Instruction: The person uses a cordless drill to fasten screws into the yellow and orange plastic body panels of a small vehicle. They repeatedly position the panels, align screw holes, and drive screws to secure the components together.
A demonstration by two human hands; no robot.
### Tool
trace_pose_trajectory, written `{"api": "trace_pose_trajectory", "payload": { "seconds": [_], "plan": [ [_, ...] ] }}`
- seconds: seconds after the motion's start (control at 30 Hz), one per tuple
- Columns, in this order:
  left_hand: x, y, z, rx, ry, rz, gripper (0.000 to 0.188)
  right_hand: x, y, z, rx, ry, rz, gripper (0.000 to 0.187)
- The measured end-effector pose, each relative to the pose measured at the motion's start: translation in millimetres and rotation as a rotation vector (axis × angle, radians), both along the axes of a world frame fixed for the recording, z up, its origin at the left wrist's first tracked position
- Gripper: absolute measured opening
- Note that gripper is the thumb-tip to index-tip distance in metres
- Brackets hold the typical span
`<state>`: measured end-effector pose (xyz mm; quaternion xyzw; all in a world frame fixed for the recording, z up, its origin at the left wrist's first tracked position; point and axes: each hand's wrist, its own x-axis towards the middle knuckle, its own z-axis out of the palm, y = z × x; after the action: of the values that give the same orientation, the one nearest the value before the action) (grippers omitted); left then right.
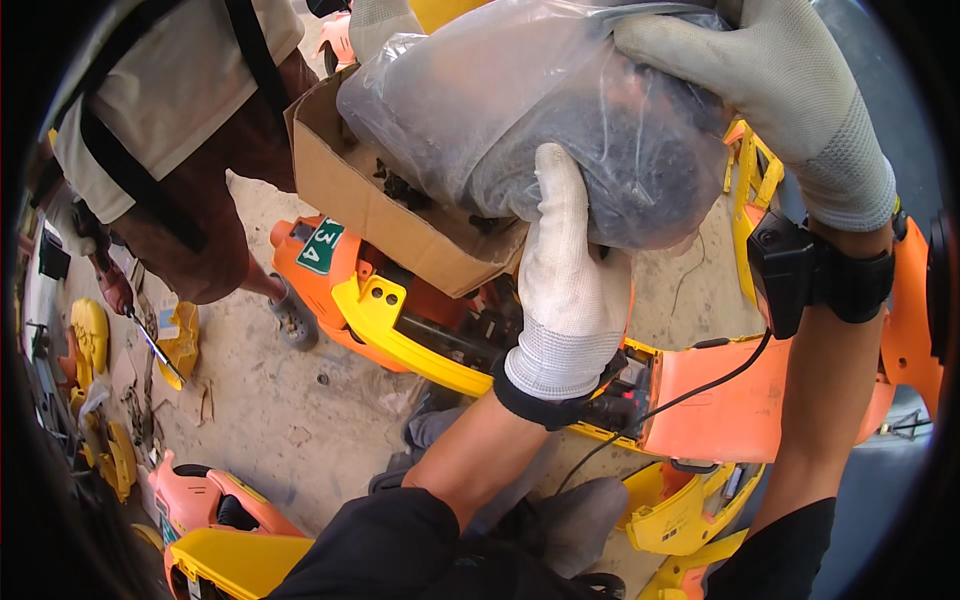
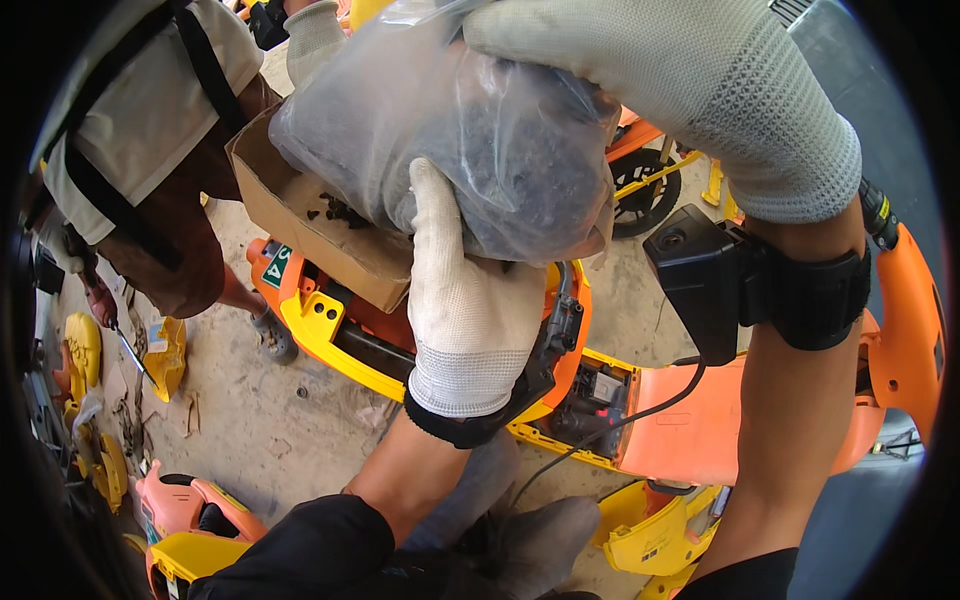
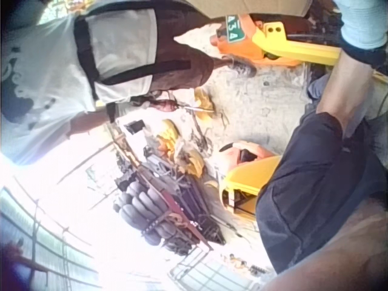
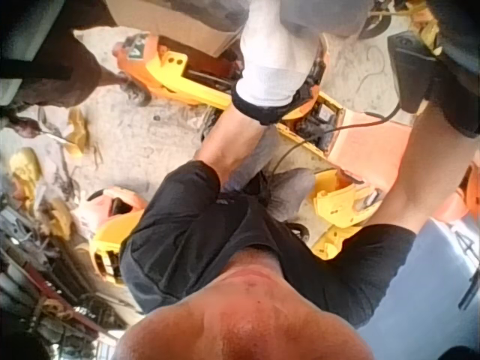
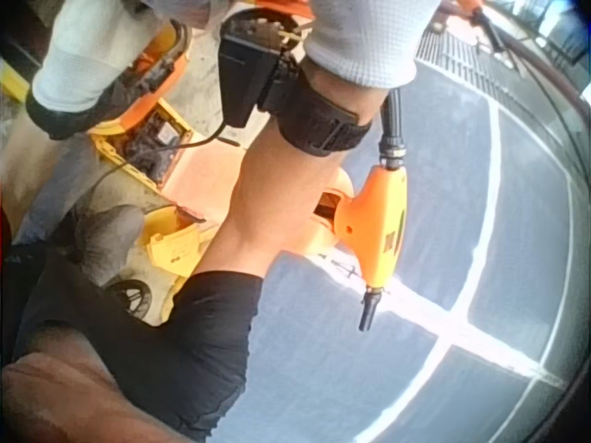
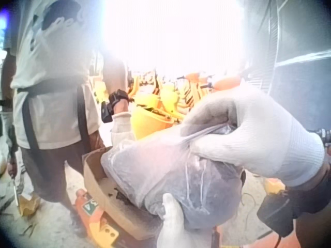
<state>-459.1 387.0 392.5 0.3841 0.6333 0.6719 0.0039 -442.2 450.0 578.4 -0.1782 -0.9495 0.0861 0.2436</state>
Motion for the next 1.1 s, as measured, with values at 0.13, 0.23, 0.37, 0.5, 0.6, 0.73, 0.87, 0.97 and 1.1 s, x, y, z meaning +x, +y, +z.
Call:
{"api": "trace_pose_trajectory", "payload": {
  "seconds": [0.13, 0.23, 0.37, 0.5, 0.6, 0.73, 0.87, 0.97, 1.1],
  "plan": [
    [-1.2, -1.7, -1.2, 0.046, 0.001, -0.006, 0.085, 1.4, 8.6, 8.9, -0.25, 0.02, 0.062, 0.02],
    [5.1, 4.0, 10.5, 0.109, -0.03, -0.02, 0.088, 4.2, 3.0, 33.4, -0.408, -0.064, 0.031, 0.021],
    [5.9, 6.1, 16.3, 0.108, -0.037, -0.081, 0.079, 7.7, -3.4, 36.9, -0.404, -0.05, -0.047, 0.022],
    [-1.1, 11.3, 21.2, 0.316, -0.627, -0.391, 0.054, 10.8, 0.7, 30.5, -0.334, -0.03, 0.04, 0.023],
    [-7.6, 5.8, 30.4, 0.636, -1.238, -0.668, 0.051, 15.2, 14.1, 0.2, -0.177, 0.02, 0.065, 0.023],
    [-11.0, 6.6, 27.4, 0.798, -1.335, -0.785, 0.072, 37.6, 40.6, -18.2, -0.24, -0.01, 0.064, 0.02],
    [-7.3, 12.2, 20.3, 0.634, -1.1, -0.457, 0.057, 65.8, 39.1, -36.1, -0.387, 0.033, 0.059, 0.017],
    [-4.5, 12.2, 6.9, 0.395, -0.542, -0.225, 0.045, 77.6, 40.2, -41.0, -0.445, 0.037, 0.023, 0.024],
    [-11.0, 12.5, 28.6, 0.361, -0.897, -0.28, 0.033, 80.3, 43.8, -42.3, -0.734, -0.044, 0.03, 0.034]
  ]
}}
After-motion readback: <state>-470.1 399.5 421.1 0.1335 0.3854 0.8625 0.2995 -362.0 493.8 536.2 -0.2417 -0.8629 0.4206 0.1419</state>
